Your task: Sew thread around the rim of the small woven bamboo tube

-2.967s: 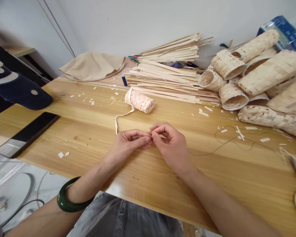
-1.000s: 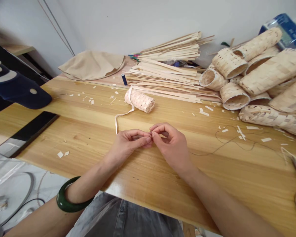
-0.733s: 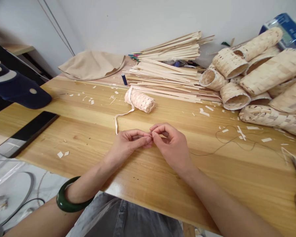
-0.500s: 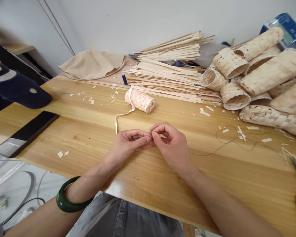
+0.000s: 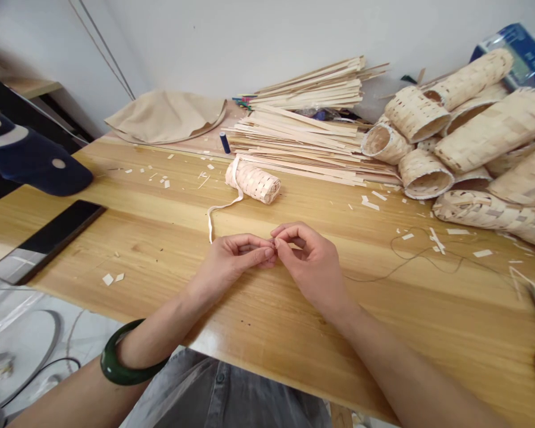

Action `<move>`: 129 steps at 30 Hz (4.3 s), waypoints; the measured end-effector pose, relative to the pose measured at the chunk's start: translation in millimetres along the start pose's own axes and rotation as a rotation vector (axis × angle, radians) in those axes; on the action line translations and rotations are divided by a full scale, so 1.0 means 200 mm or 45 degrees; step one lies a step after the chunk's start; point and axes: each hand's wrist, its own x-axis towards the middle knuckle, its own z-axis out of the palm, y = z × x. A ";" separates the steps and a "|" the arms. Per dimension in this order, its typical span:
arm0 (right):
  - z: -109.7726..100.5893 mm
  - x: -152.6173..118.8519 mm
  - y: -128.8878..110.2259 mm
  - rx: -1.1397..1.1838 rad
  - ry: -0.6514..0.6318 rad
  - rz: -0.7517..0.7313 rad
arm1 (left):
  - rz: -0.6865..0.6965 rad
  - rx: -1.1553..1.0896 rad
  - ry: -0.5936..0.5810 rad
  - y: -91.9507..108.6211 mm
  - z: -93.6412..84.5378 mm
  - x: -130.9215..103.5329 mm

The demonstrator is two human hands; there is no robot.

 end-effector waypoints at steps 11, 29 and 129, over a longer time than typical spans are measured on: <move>0.00 0.00 0.00 -0.006 0.025 -0.013 | 0.010 -0.023 0.002 0.00 0.00 0.00; 0.00 0.00 0.00 -0.014 0.021 -0.012 | -0.002 -0.039 -0.001 0.00 0.00 0.00; -0.03 0.01 -0.02 -0.154 -0.013 0.107 | 0.012 0.010 0.017 0.02 0.01 0.00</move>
